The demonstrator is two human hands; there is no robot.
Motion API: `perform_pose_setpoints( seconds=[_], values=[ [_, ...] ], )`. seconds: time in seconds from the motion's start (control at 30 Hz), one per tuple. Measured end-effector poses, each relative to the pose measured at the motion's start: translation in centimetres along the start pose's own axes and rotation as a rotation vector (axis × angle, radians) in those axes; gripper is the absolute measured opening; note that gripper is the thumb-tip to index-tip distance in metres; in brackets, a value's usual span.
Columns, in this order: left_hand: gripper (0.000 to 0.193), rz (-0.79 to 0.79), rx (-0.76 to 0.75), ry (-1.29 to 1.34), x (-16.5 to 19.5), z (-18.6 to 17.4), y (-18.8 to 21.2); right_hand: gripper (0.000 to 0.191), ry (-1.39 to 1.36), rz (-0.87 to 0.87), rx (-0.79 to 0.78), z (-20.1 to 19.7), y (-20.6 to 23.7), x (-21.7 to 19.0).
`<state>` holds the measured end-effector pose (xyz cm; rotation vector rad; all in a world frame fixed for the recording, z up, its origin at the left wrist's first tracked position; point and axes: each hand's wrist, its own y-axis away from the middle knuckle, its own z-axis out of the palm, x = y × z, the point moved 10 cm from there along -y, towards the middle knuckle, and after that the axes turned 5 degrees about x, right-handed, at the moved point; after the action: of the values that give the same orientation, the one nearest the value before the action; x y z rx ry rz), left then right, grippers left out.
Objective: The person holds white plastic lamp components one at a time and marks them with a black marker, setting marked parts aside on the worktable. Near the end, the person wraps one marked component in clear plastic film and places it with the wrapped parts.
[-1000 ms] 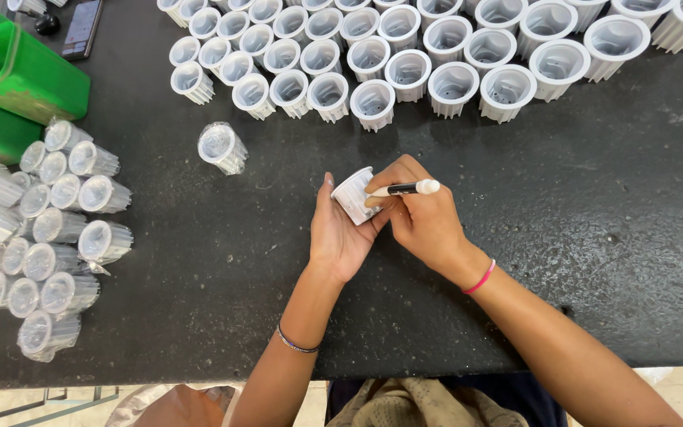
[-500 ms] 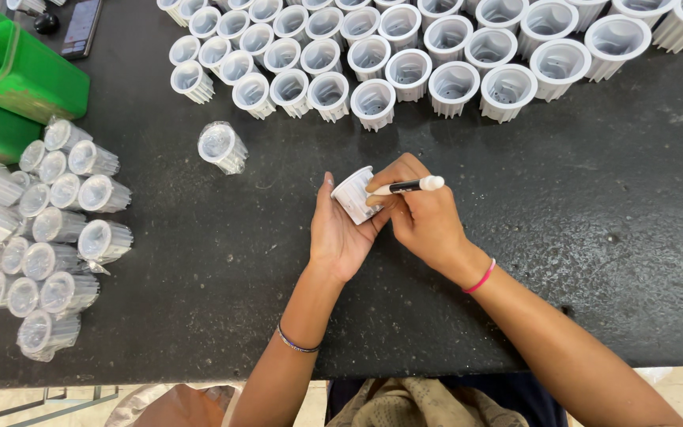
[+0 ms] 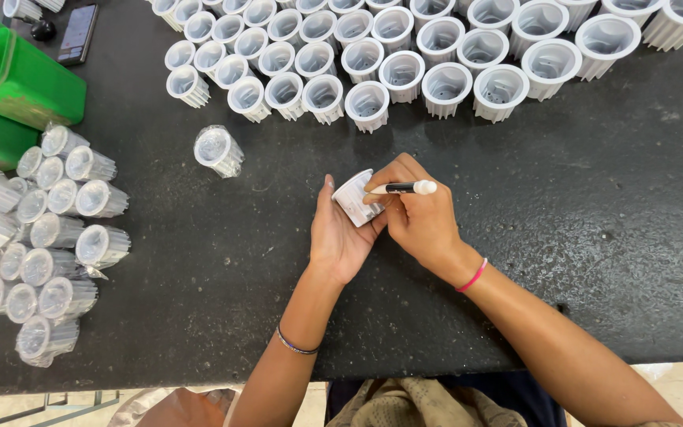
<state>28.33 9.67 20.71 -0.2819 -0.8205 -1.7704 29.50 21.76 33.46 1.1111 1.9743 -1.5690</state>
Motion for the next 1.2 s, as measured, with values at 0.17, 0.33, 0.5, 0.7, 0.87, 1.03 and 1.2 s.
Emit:
perform_pose_setpoints(
  seconds=[0.17,0.33,0.5,0.7,0.87,1.03,1.2],
  values=[
    [0.062,-0.011,0.016,0.007,-0.1,-0.2,-0.1,0.022,-0.096,0.094,0.049,-0.4,-0.1,1.1],
    [0.061,-0.006,0.004,0.038,0.0,-0.1,-0.3,0.024,-0.080,0.018,0.002,-0.2,-0.3,0.6],
    [0.060,0.000,0.002,0.023,0.0,-0.2,-0.3,0.028,-0.021,-0.027,-0.020,0.0,-0.4,0.1],
    [0.061,0.013,0.001,0.023,0.2,0.0,-0.3,0.029,-0.036,0.010,-0.039,0.1,-0.4,0.2],
    [0.061,0.008,0.015,0.025,0.2,0.1,-0.2,0.028,-0.100,-0.040,0.016,-0.3,-0.5,-0.1],
    [0.060,0.006,0.007,0.040,0.2,0.2,-0.1,0.026,-0.088,-0.043,0.005,-0.3,-0.4,0.1],
    [0.061,0.002,0.022,0.027,0.1,-0.1,-0.3,0.032,-0.049,0.015,-0.037,0.1,-0.3,0.4]
  ],
)
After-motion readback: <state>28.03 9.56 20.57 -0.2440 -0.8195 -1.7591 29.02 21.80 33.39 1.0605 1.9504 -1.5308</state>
